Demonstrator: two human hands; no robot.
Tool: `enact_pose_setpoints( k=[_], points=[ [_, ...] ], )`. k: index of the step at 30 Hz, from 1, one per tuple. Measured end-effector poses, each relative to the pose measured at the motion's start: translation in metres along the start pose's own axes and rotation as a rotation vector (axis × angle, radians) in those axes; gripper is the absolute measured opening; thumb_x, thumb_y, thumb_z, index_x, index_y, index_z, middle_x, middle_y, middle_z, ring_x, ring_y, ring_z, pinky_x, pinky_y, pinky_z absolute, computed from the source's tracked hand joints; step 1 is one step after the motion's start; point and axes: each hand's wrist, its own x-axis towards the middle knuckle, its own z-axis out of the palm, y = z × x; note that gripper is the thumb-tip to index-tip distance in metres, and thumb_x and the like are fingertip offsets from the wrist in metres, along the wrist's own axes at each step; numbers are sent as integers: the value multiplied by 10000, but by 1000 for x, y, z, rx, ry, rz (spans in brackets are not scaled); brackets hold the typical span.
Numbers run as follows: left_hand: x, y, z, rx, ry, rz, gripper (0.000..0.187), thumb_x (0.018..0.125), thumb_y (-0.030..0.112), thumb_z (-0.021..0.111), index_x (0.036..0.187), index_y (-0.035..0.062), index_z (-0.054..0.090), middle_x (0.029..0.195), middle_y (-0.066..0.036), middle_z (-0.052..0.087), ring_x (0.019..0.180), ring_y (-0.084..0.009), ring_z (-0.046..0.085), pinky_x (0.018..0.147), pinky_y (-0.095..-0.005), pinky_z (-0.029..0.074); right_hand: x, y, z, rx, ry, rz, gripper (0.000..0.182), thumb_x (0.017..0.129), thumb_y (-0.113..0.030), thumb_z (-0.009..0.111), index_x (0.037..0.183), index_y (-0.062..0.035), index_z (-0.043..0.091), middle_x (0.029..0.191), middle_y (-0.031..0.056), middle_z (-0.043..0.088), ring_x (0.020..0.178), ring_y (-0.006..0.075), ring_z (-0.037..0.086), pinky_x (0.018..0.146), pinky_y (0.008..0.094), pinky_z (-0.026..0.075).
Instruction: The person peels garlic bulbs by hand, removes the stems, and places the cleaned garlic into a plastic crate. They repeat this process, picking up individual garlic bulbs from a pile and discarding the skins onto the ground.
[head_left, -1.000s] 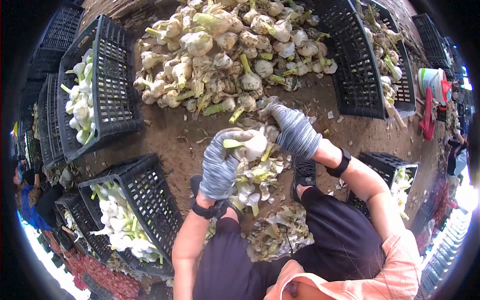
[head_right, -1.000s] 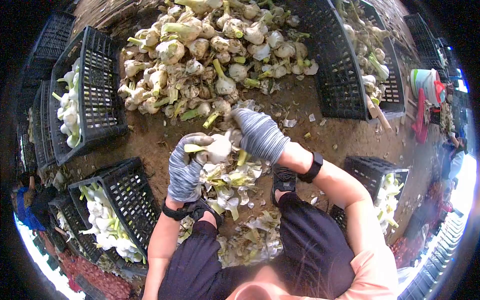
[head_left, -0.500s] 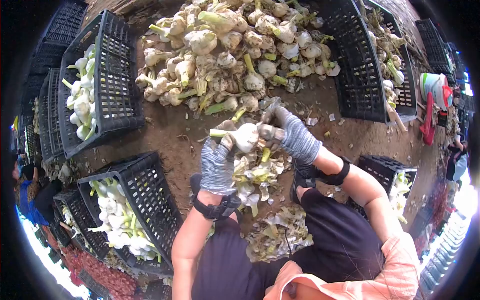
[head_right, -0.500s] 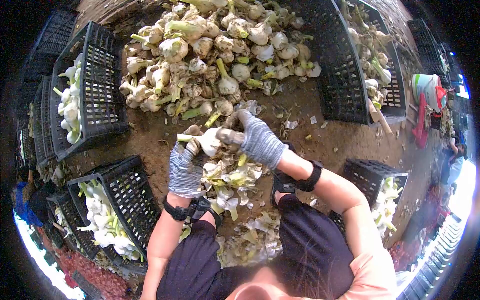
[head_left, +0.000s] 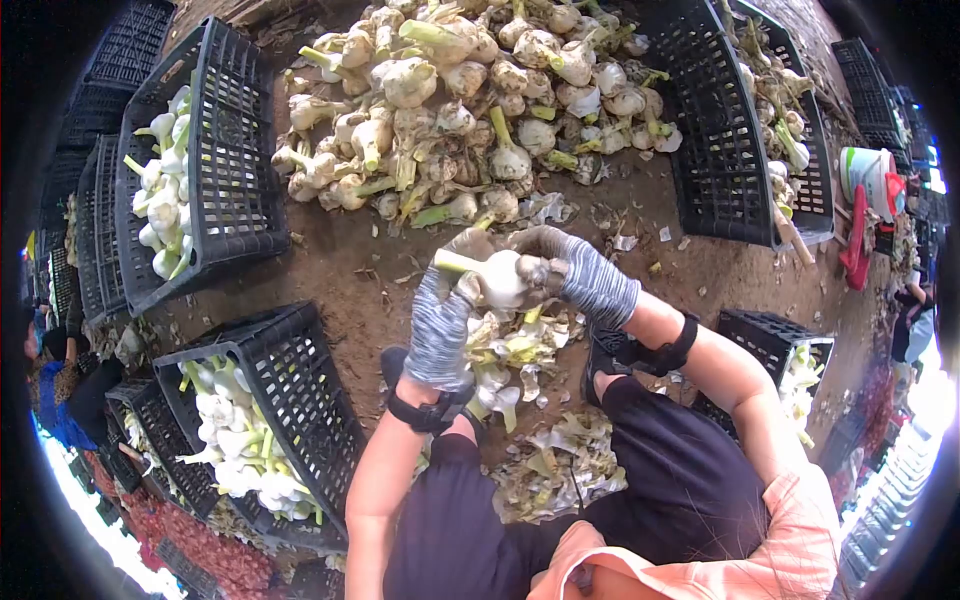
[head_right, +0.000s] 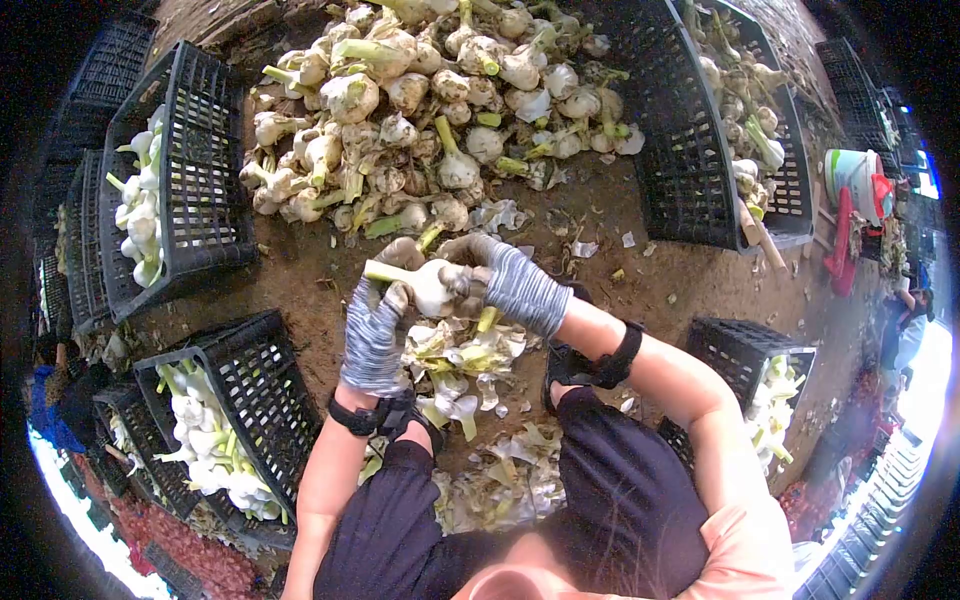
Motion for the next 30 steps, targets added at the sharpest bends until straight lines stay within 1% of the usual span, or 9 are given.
enact_pose_setpoints(
  k=[5,9,13,16,21,24,28,29,30],
  points=[
    [-3,-8,5,197,-85,70,788,750,276,737,1352,17,300,1258,-96,460,1102,-196,492,946,-314,407,1,25,13,-56,197,-304,364,863,-241,609,1119,3,521,958,78,603,874,134,549,792,291,465],
    [-2,-7,3,392,-34,130,787,708,110,759,1348,17,311,1183,-105,495,1054,-176,515,901,-297,441,-7,-9,5,-162,165,-95,321,838,-233,630,1062,-10,576,894,125,629,837,133,569,777,290,467],
    [-3,-5,9,525,-27,137,799,639,26,772,1310,17,338,1225,-117,476,1103,-197,494,953,-314,414,0,-18,12,-454,221,-412,346,801,-255,666,1038,-16,585,875,157,625,824,228,614,734,323,483],
    [-5,-1,15,592,13,147,767,632,10,763,1290,19,368,1214,-116,481,1098,-198,495,948,-316,420,7,-20,9,-381,122,-263,332,799,-240,663,1031,-16,584,861,159,624,799,254,619,724,336,485],
    [-8,0,8,497,-16,136,752,624,125,792,1261,25,404,1189,-98,498,1081,-191,505,941,-316,424,4,-8,-3,-261,70,-272,282,850,-157,588,1084,0,573,926,120,647,828,153,599,762,309,481],
    [-8,1,6,286,-80,121,707,644,65,777,1247,21,409,1174,-102,507,1052,-178,521,898,-299,451,0,-15,-14,-189,-22,-153,277,854,-142,583,1086,9,574,945,76,651,851,115,574,787,290,477],
    [-9,1,5,-131,-67,-67,670,725,328,738,1236,34,418,1043,-79,570,957,-160,566,806,-276,500,-1,-11,-18,-99,-44,-140,263,849,-130,584,1073,7,582,933,55,648,854,95,567,791,266,473],
    [-10,-1,12,-167,27,-54,583,789,454,637,1174,48,473,930,-70,602,728,-132,600,602,-234,519,-3,-14,-17,-188,-50,-180,239,851,-119,582,1056,5,587,917,53,648,848,94,570,781,268,476],
    [-8,-2,3,-166,28,-53,583,789,454,637,1174,48,473,930,-70,602,728,-132,600,602,-234,519,-4,-12,-16,-187,-52,-181,239,851,-119,582,1056,5,587,917,53,648,848,94,570,781,268,476]
  ],
)
